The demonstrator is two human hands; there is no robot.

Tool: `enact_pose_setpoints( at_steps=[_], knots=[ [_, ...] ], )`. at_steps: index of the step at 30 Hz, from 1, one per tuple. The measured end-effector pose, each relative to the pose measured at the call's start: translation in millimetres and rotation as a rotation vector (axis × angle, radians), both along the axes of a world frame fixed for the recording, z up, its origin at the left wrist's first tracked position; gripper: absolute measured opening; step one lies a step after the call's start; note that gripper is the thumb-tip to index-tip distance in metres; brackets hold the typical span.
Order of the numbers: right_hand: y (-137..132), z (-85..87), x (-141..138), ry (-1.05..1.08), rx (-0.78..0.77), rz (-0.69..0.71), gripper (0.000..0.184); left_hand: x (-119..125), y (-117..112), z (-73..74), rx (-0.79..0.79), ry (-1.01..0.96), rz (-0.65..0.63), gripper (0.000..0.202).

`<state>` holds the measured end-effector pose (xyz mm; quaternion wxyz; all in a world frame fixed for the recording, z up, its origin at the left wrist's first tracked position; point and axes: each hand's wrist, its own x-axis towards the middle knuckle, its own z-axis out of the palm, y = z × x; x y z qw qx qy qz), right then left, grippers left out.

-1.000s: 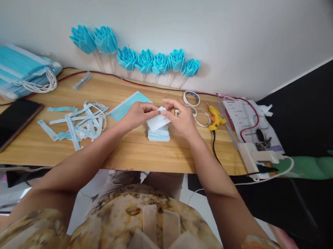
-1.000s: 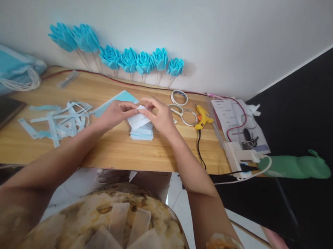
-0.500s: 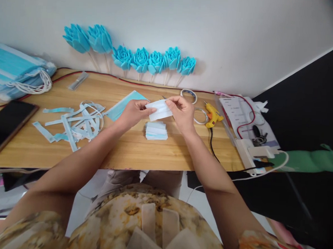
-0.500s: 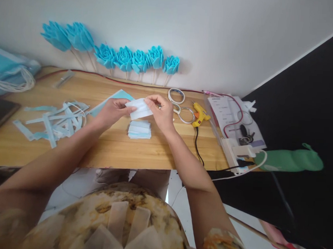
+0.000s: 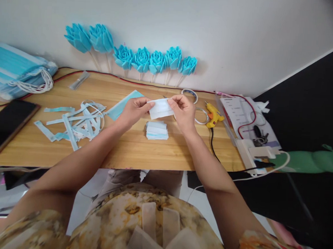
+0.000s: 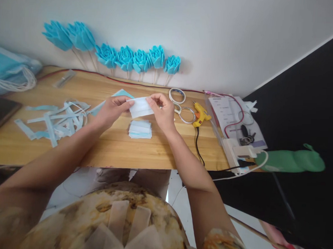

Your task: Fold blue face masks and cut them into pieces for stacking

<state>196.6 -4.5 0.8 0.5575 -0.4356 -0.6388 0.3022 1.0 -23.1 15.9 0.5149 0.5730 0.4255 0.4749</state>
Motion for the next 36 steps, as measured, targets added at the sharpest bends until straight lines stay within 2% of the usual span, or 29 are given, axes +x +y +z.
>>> enact_pose_setpoints(
  at_steps=[4,8,12,14,21,26,36],
  knots=[
    [-1,3.0,1,-0.037,-0.001,0.031,0.026,-1,1,-1.7,-0.002,-0.017,0.024,0.034],
    [-7,10.7,3,-0.16,0.049,0.076,0.028,-1,-1,-1.3,-0.019,-0.014,-0.005,0.031],
    [-14,15.1,-1,-0.347,0.135,0.085,0.018,0,-3,0.7,0.0,0.073,-0.033,0.03],
    [-16,15.0,-4,-0.378,0.133,0.067,0.018,1,-4,0.9,0.016,0.083,-0.033,0.03],
    [-19,12.0,-8,-0.322,0.146,0.04,0.02,5,-4,-6.4,0.032,0.125,-0.064,0.032],
    [-17,13.6,-4,-0.249,0.161,-0.031,0.022,5,-1,-11.3,0.035,0.147,-0.087,0.029],
    [-13,11.5,-4,-0.25,0.144,-0.032,0.021,5,0,-9.1,0.049,0.127,-0.082,0.025]
  ],
)
